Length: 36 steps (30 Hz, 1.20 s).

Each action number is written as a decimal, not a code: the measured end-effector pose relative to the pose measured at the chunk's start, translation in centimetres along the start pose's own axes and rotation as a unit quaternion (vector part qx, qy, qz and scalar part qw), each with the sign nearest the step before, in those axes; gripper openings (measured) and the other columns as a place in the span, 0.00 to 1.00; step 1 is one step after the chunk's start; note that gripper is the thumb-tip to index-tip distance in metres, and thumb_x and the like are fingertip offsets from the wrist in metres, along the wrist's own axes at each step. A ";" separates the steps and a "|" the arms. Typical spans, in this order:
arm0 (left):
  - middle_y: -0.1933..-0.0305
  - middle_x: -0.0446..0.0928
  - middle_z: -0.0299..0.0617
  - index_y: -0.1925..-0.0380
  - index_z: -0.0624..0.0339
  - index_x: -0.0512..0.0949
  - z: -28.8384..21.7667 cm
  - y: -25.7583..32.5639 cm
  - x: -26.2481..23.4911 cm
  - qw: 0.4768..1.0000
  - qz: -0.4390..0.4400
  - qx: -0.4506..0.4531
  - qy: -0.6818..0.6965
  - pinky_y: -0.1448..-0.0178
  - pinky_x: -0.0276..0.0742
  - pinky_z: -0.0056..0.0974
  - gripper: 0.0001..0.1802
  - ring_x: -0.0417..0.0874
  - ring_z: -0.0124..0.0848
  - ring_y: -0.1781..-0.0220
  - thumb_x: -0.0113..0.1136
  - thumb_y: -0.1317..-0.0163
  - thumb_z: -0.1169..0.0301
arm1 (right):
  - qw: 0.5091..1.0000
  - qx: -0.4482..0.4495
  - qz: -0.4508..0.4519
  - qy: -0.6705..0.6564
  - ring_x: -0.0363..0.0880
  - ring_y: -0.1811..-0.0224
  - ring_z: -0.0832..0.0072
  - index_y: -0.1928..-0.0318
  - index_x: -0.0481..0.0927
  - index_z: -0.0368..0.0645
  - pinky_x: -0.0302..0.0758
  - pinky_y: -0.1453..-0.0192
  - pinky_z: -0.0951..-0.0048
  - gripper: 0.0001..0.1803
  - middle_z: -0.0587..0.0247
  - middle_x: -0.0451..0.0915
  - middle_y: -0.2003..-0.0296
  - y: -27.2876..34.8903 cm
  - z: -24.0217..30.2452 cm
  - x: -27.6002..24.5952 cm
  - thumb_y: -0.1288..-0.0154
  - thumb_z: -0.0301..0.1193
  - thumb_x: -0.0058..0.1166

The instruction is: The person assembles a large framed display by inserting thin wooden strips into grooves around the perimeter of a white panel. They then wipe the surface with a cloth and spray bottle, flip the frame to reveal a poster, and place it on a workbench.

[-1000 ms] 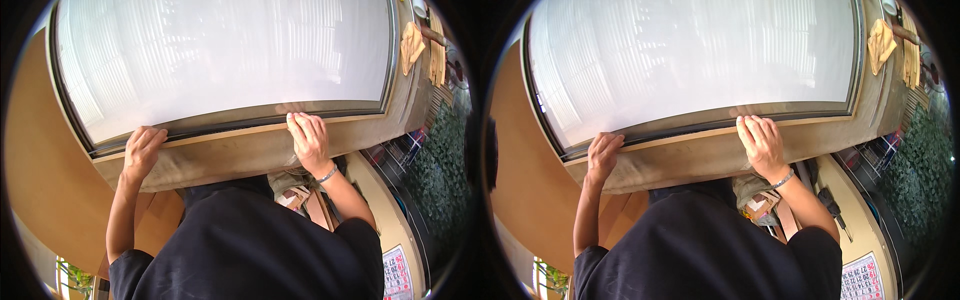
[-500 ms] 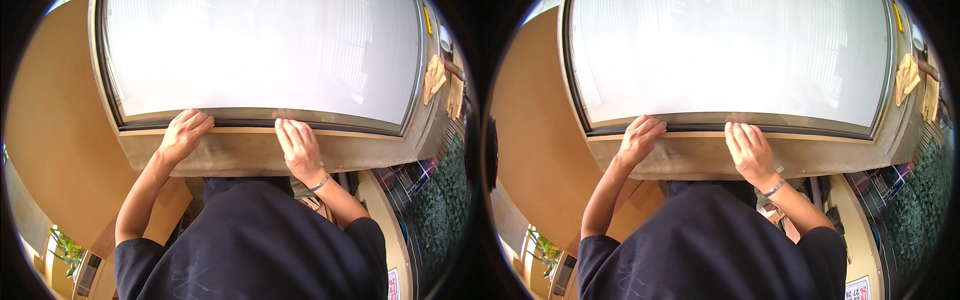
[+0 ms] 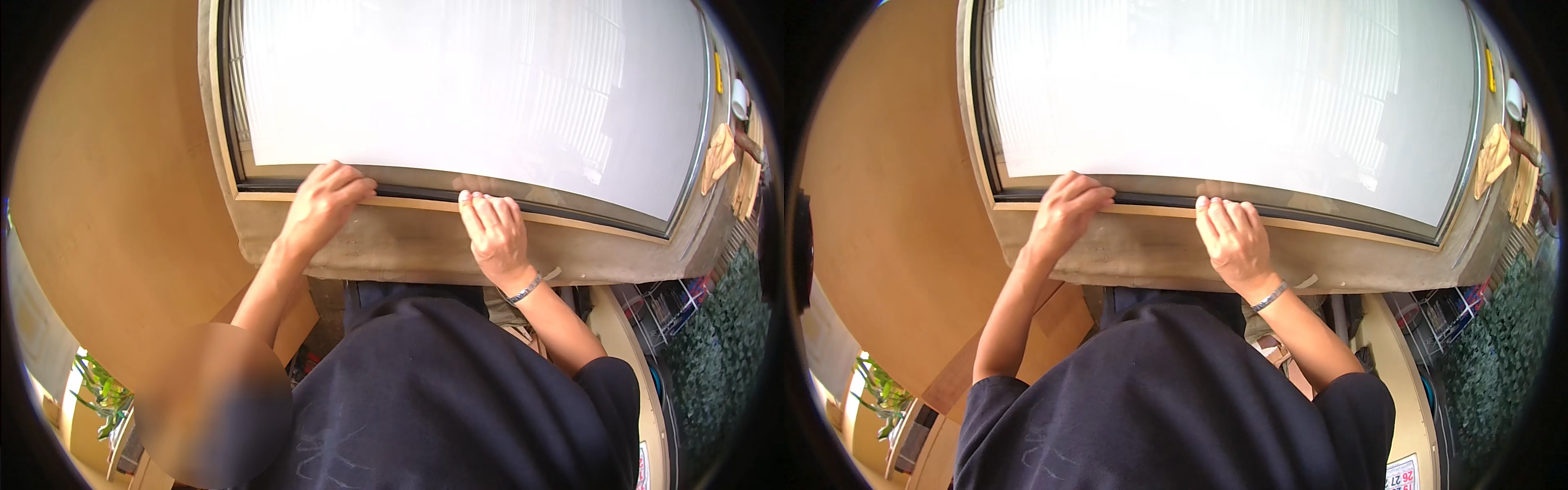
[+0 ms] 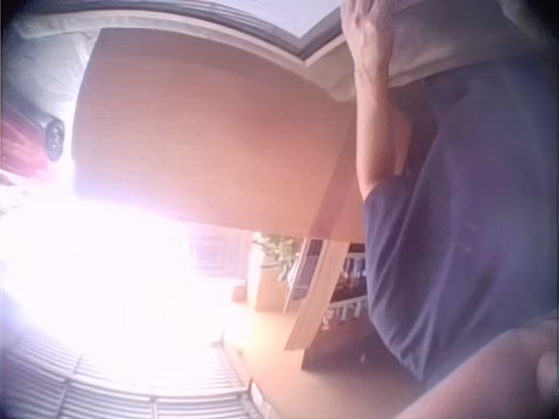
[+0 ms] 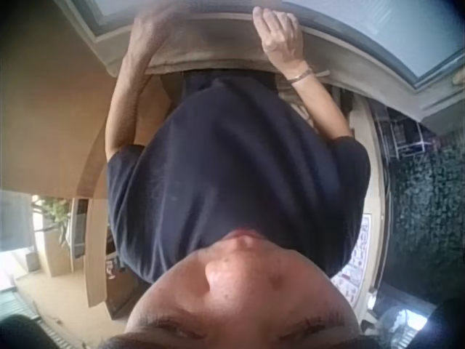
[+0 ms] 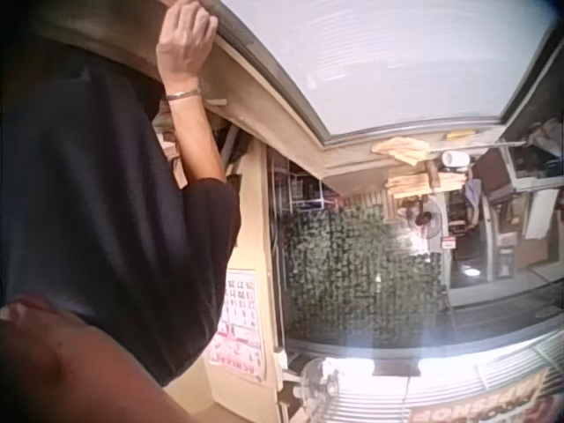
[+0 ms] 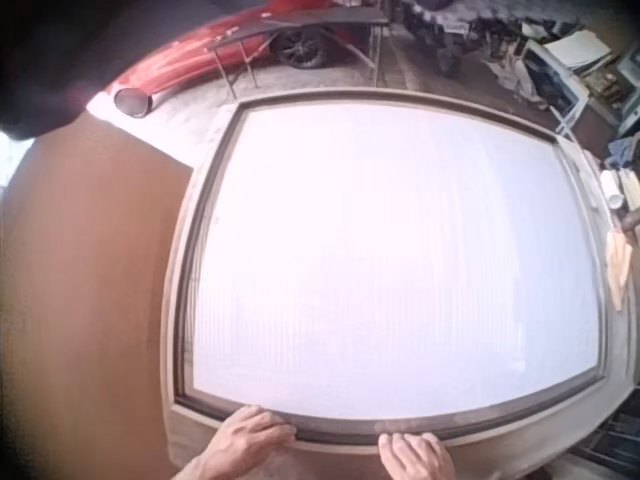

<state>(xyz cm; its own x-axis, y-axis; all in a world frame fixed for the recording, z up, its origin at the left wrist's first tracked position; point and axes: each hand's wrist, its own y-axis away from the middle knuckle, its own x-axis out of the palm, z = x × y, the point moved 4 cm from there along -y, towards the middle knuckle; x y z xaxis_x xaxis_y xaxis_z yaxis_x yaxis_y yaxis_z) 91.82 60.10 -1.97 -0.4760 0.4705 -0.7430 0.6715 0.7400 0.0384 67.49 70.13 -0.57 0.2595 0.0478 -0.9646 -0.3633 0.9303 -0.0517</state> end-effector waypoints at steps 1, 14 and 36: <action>0.66 0.83 0.37 0.65 0.58 0.87 0.7 0.6 -1.0 1.000 0.000 -0.012 -0.014 0.55 0.80 0.40 0.10 0.81 0.37 0.61 0.72 0.48 0.80 | 1.000 0.004 0.004 0.002 0.80 0.55 0.70 0.47 0.83 0.34 0.77 0.46 0.65 0.17 0.61 0.81 0.58 0.2 0.2 0.1 0.35 0.26 0.58; 0.69 0.83 0.43 0.71 0.64 0.86 2.5 -1.5 -2.3 0.984 0.141 -0.056 0.095 0.54 0.81 0.42 0.03 0.83 0.40 0.61 0.70 0.43 0.76 | 0.996 0.033 0.019 -0.076 0.79 0.51 0.67 0.45 0.83 0.35 0.75 0.43 0.62 0.20 0.62 0.80 0.56 -1.8 2.8 1.9 0.38 0.23 0.57; 0.67 0.84 0.46 0.69 0.63 0.86 4.8 1.1 -3.9 0.979 0.091 -0.147 0.109 0.54 0.80 0.45 0.05 0.85 0.44 0.61 0.70 0.43 0.73 | 0.999 -0.011 0.009 -0.047 0.79 0.54 0.68 0.45 0.84 0.37 0.77 0.44 0.63 0.19 0.60 0.81 0.55 -6.9 8.8 4.1 0.37 0.25 0.58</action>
<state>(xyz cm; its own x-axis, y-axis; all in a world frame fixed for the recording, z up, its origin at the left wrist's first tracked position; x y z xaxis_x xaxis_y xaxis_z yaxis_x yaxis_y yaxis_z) 97.10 56.78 -2.26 -0.4945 0.6755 -0.5470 0.5793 0.7253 0.3720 78.94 67.16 -1.85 0.3353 0.0984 -0.9369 -0.3873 0.9210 -0.0419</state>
